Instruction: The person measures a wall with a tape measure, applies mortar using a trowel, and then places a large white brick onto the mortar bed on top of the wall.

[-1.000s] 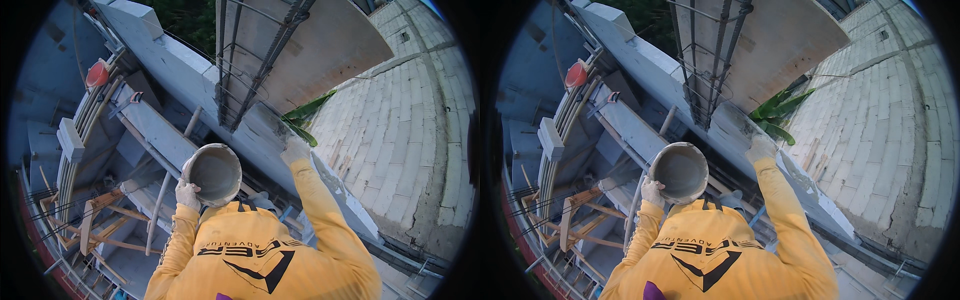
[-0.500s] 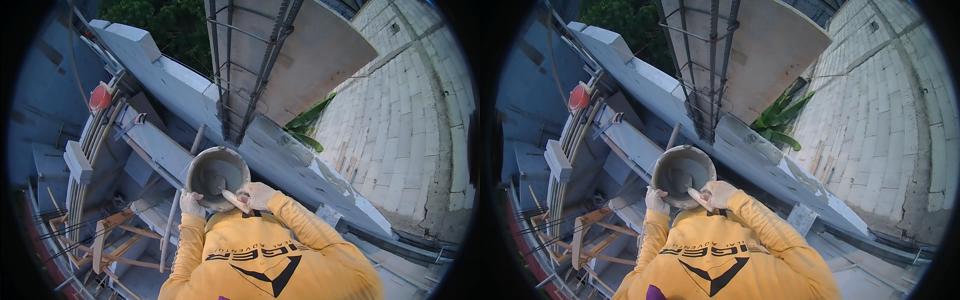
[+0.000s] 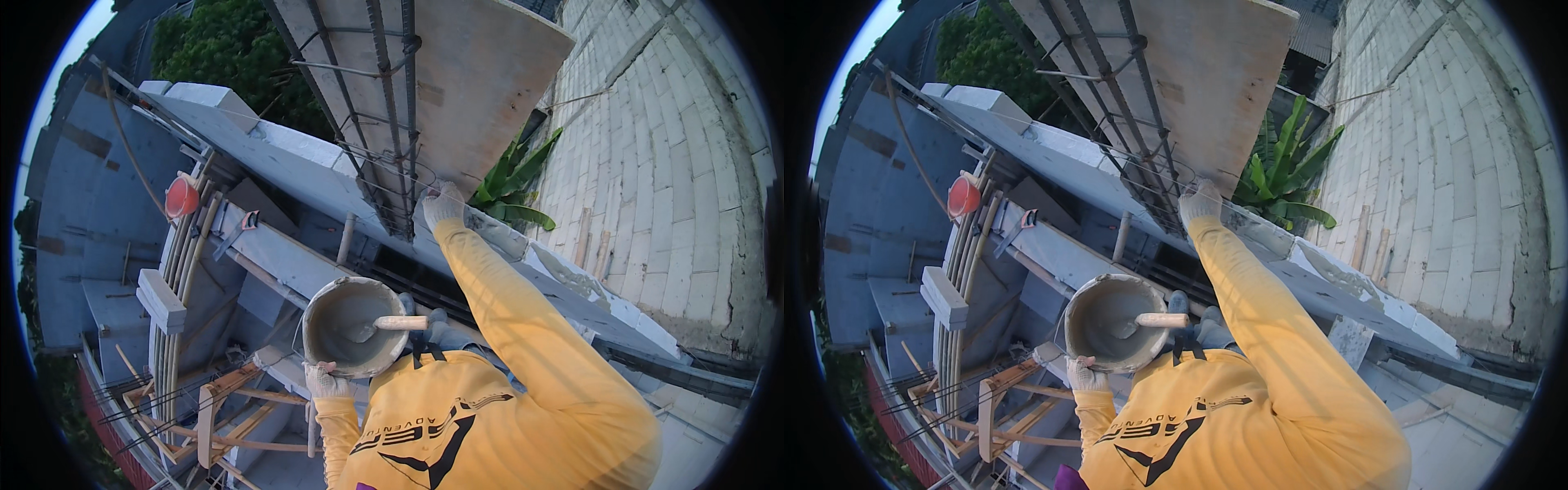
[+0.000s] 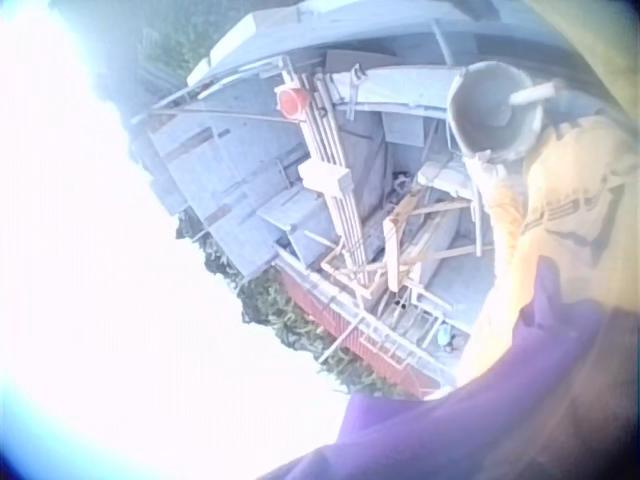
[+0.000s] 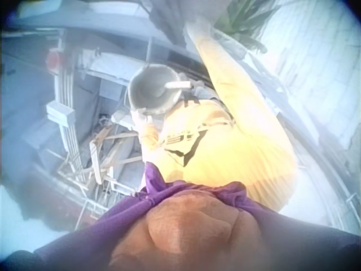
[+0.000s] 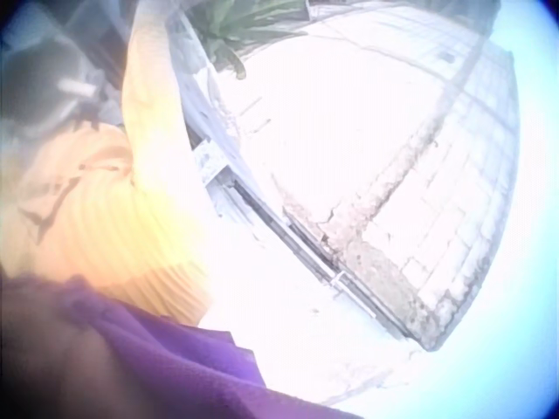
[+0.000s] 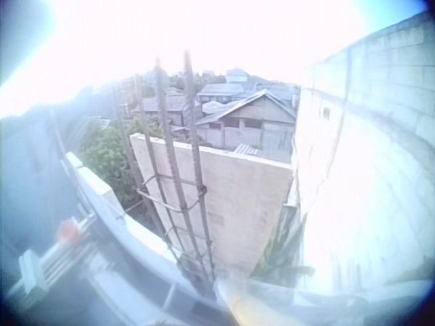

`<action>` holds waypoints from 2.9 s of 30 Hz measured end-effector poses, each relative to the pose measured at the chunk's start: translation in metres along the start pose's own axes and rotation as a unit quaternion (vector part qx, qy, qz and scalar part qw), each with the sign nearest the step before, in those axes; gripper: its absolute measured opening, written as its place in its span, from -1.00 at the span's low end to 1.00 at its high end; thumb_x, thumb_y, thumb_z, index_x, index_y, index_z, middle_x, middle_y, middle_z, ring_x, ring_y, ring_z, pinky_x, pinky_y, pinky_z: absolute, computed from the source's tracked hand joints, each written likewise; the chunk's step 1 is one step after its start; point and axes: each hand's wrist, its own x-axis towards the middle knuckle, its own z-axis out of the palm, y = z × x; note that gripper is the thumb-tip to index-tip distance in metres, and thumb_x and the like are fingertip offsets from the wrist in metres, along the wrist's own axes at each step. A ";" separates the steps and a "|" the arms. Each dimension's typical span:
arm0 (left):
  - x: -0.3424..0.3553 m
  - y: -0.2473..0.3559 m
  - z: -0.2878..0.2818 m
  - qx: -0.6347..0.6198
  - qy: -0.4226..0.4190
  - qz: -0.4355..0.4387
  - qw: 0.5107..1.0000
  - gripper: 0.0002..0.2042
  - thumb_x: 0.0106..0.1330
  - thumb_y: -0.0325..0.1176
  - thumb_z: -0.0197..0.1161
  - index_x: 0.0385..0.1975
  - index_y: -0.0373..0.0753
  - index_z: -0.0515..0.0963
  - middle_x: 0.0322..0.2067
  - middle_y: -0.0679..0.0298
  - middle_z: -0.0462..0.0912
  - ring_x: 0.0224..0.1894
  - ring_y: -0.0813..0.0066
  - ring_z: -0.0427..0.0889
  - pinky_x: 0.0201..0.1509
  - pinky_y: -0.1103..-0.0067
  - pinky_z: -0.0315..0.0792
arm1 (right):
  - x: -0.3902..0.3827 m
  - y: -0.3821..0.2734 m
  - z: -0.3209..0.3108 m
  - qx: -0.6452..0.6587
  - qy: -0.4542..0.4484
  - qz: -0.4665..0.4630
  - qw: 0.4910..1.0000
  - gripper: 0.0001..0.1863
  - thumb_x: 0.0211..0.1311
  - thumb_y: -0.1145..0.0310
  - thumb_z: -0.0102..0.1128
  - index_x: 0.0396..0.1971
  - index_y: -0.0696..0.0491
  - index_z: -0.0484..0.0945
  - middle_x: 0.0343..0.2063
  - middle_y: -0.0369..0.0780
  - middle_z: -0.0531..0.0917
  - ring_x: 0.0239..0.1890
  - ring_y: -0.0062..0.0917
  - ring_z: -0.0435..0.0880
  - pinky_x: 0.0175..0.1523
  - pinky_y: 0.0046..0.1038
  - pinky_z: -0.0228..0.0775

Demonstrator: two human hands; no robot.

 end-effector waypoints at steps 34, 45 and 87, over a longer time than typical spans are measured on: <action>0.014 0.004 -0.012 0.020 0.009 -0.007 1.000 -0.75 0.05 -0.69 0.11 -0.38 -0.14 0.36 -0.60 0.45 0.33 -0.52 0.59 0.37 -0.31 0.60 0.42 | -0.006 -0.033 0.019 0.124 0.160 0.077 0.976 -0.85 0.19 0.46 0.14 -0.27 0.19 0.57 -0.35 -0.07 0.61 -0.21 -0.27 0.60 -0.09 -0.29 0.39; 0.015 0.000 -0.037 0.011 0.045 -0.018 0.999 -0.76 -0.04 -0.67 0.15 -0.46 -0.14 0.37 -0.58 0.42 0.36 -0.50 0.53 0.38 -0.31 0.55 0.43 | -0.016 -0.067 0.042 0.388 0.176 0.142 0.893 -0.82 0.19 0.59 0.09 -0.19 0.15 0.52 -0.27 -0.26 0.60 -0.25 -0.58 0.54 -0.11 -0.52 0.38; 0.031 -0.030 -0.058 -0.019 0.022 -0.021 0.999 -0.70 -0.10 -0.68 0.11 -0.33 -0.20 0.43 -0.44 0.30 0.46 -0.37 0.30 0.51 -0.17 0.22 0.55 | 0.012 -0.037 0.046 -0.097 -0.019 -0.039 0.994 -0.71 0.05 0.33 0.14 -0.25 0.19 0.54 -0.28 0.13 0.62 -0.13 0.04 0.58 -0.02 -0.12 0.41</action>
